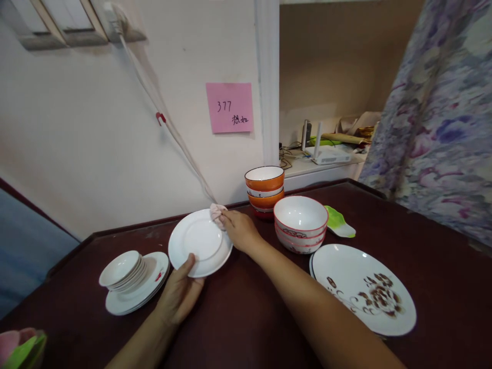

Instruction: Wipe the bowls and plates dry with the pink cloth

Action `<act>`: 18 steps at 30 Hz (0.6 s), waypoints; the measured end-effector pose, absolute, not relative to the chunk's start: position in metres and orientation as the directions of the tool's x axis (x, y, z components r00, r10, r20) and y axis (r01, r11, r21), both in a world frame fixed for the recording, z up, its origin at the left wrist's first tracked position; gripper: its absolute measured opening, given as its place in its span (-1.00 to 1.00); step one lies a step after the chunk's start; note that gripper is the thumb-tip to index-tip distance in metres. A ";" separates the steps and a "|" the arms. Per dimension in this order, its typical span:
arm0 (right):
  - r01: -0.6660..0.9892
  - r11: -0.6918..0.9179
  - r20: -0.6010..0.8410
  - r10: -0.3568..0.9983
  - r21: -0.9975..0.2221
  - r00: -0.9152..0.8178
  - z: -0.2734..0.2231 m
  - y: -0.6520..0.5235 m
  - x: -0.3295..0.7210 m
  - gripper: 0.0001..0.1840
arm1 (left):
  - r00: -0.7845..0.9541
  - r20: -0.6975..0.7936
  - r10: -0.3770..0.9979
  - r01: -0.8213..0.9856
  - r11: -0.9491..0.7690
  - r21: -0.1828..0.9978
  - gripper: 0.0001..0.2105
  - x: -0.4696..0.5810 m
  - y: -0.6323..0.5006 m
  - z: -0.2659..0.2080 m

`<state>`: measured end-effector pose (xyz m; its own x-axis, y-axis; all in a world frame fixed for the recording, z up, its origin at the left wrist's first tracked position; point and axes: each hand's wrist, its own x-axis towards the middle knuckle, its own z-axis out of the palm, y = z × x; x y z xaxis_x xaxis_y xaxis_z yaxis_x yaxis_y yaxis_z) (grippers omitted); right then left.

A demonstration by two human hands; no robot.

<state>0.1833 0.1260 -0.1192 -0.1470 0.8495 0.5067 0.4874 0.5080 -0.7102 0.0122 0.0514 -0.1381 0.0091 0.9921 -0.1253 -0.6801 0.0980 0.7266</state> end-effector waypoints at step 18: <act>0.625 0.729 0.678 0.610 -0.279 -0.410 -0.130 0.098 0.146 -0.52 | 0.102 0.025 0.994 -0.820 0.070 0.568 -0.52 0.008 0.058 -0.138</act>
<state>0.1463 0.0982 -0.1302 -0.4101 0.6104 0.6777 0.6251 0.7292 -0.2785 0.0080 0.0579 -0.1379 0.1018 0.9945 0.0250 -0.8203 0.0697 0.5676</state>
